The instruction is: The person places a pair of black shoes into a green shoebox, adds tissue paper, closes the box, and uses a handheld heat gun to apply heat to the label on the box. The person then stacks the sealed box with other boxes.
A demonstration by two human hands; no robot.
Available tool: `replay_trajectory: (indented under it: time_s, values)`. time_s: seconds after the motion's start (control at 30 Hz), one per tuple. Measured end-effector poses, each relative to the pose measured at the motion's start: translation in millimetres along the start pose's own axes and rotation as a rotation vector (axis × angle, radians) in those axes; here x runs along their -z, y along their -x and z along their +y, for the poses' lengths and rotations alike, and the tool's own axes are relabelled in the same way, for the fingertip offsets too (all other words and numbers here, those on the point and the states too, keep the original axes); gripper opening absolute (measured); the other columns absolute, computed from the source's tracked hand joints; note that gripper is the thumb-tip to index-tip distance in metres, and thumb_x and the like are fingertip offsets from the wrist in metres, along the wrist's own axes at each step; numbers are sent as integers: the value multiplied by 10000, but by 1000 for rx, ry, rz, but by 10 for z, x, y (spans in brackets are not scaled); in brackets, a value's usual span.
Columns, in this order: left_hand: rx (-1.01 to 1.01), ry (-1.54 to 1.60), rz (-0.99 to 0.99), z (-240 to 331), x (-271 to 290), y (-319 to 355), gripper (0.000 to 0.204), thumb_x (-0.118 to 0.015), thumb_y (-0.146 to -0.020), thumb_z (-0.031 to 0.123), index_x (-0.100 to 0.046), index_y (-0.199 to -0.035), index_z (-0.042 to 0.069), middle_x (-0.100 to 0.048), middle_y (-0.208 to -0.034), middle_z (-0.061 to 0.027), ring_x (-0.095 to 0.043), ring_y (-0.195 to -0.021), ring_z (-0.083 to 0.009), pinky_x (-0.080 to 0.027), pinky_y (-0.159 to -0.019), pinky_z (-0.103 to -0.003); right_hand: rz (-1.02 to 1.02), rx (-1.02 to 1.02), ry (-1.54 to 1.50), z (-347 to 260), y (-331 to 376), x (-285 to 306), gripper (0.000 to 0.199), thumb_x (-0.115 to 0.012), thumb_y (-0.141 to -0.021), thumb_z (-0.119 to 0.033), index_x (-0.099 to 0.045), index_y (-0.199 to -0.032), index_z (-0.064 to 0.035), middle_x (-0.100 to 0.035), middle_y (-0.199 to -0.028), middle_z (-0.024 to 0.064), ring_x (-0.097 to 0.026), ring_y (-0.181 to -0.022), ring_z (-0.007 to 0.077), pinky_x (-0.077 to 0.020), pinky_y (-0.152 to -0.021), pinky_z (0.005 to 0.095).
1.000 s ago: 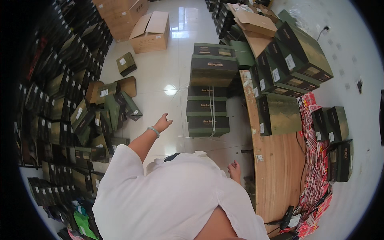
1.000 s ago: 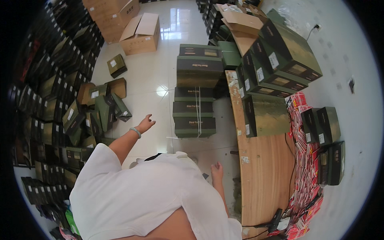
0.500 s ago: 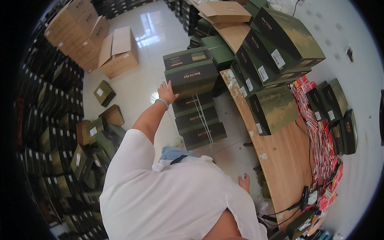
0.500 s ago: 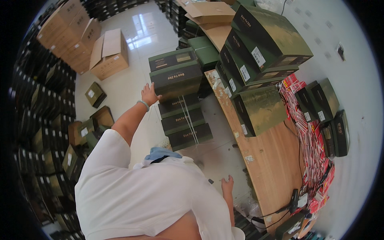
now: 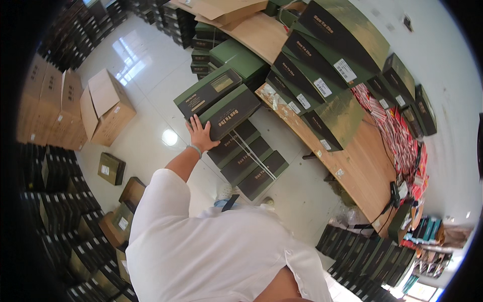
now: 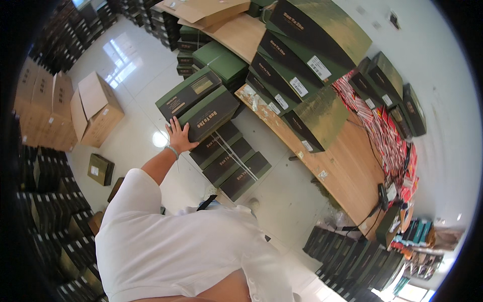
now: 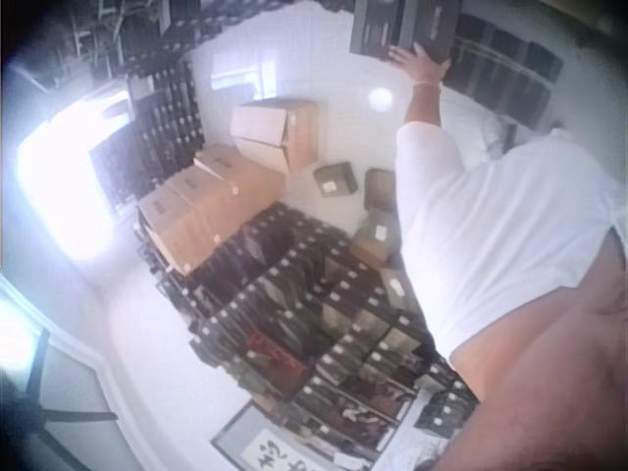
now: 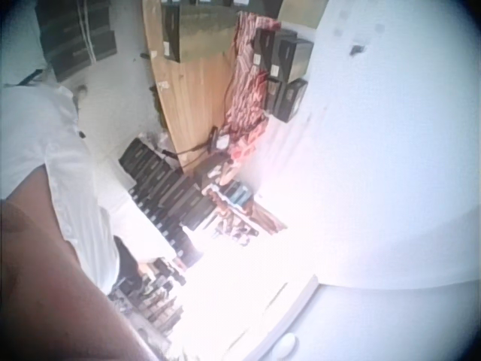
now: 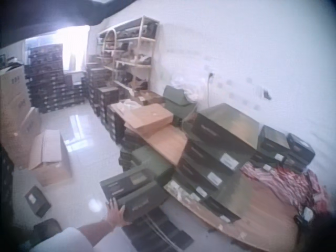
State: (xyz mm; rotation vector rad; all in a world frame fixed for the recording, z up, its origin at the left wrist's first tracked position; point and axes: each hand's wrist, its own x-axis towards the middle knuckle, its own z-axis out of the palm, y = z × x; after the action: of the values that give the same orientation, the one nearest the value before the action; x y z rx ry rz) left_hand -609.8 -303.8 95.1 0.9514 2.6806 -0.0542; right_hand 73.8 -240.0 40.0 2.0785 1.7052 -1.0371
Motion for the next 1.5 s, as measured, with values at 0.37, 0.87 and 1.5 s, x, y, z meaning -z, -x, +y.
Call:
replay_trajectory:
  time_s: [0.37, 0.87, 1.5]
  values:
    - [1, 323, 96, 311, 338, 507, 980, -846, -566, 524, -429, -1395, 207, -352, -1388, -346, -349, -1306, -491, -256, -1085, -575, 143, -53, -129, 560, 265, -220, 607, -712, -817, -330, -559, -1279, 34, -573, -1244, 332, -592, -1139, 407, -491, -958, 452]
    - [108, 1497, -997, 2666, 302, 3077, 918, -602, -819, 673, -325, -1489, 110, -417, -1481, -163, -435, -1328, -392, -397, -983, -665, 226, 314, -461, 1131, -266, 546, 542, -676, -876, -279, -534, -1333, -24, -531, -1317, 260, -641, -1058, 359, -541, -897, 402]
    - [178, 1459, -1136, 6598, -1020, 3351, 815, -604, -884, 585, -154, -1475, 248, -426, -1359, -174, -536, -1143, -336, -463, -962, -513, 360, 275, -1045, 924, -1320, 2214, 512, -497, -1021, -418, -505, -1339, -16, -617, -1110, 105, -624, -961, 179, -491, -775, 320]
